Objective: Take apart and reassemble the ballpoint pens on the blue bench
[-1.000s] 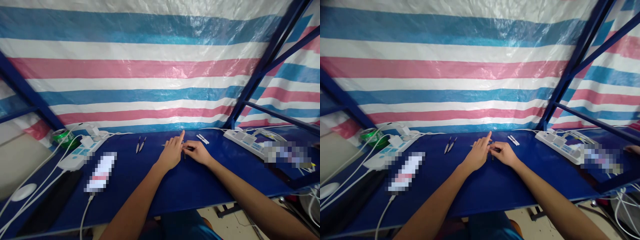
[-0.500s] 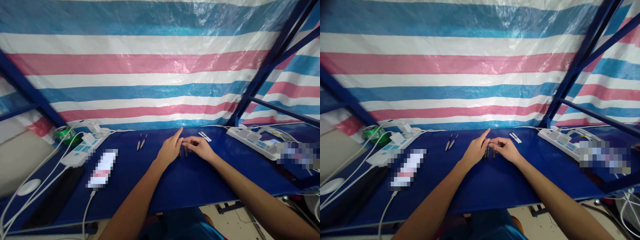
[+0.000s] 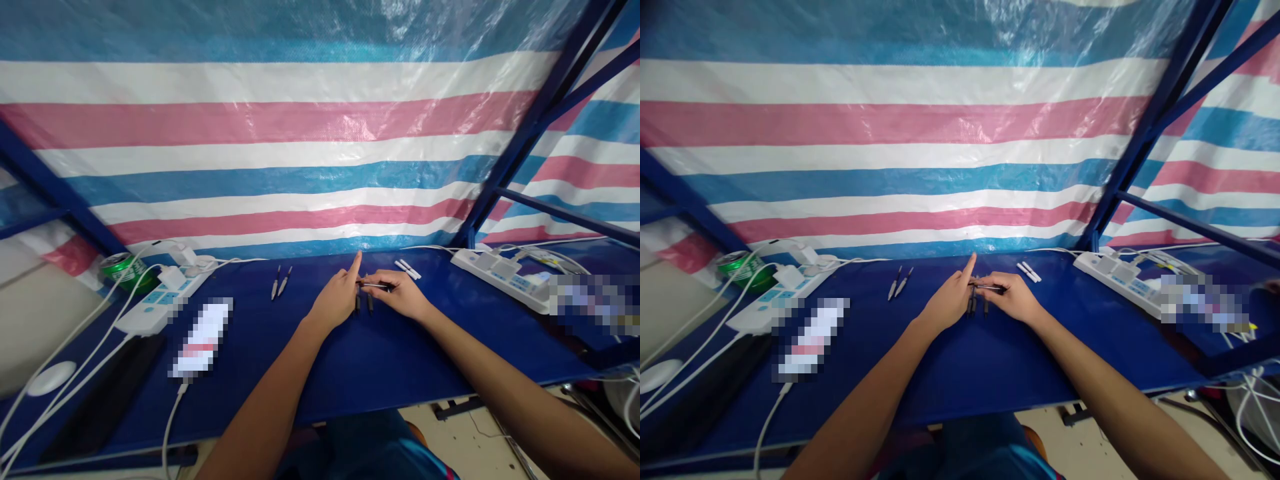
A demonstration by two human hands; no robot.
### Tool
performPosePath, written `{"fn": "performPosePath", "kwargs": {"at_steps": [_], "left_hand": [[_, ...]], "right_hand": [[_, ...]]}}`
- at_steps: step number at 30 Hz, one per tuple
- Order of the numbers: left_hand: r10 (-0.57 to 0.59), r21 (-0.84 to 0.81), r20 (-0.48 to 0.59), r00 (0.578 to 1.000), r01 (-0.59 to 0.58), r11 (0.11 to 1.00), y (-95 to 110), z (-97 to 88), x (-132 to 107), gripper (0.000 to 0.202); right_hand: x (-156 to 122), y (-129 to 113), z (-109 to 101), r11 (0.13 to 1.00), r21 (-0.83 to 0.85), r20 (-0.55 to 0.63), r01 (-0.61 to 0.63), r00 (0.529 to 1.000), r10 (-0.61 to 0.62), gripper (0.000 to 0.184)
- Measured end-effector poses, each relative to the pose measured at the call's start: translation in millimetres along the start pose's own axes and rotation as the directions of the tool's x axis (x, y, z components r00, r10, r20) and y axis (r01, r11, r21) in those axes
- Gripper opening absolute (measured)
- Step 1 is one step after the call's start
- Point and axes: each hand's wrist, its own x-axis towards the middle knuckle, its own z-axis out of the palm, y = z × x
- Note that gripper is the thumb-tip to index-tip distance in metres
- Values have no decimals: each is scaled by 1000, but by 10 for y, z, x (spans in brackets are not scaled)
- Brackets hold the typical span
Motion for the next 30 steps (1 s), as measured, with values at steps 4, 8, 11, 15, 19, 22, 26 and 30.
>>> {"fn": "performPosePath", "kwargs": {"at_steps": [4,8,11,15,19,22,26,30], "left_hand": [[7,87,63,998,-12,996,21,36,2,86],[-5,157,71,997,-6,988,2,71,1,85],[-7,202,73,997,-7,979,-19,67,2,81],[-17,265,82,996,-5,964,-34,49,8,74],[-16,269,72,997,-4,963,-45,52,7,72],[-9,270,53,999,-6,963,-53,71,1,71],[1,286,36,999,-12,958,-44,96,1,66],[-15,297,35,999,4,955,-33,99,3,64]], "right_hand": [[-1,-12,39,1000,2,12,4,1000,-4,29],[2,-27,20,997,65,-5,-33,999,33,29],[3,-38,5,995,85,-9,-46,999,47,28],[-1,-32,26,990,115,-10,-79,997,81,28],[-2,-5,44,978,176,-53,-113,991,125,30],[-1,-2,41,976,181,-48,-122,990,133,30],[-4,-21,48,987,97,50,-128,991,123,30],[-5,-22,59,987,101,18,-128,992,127,33]]}}
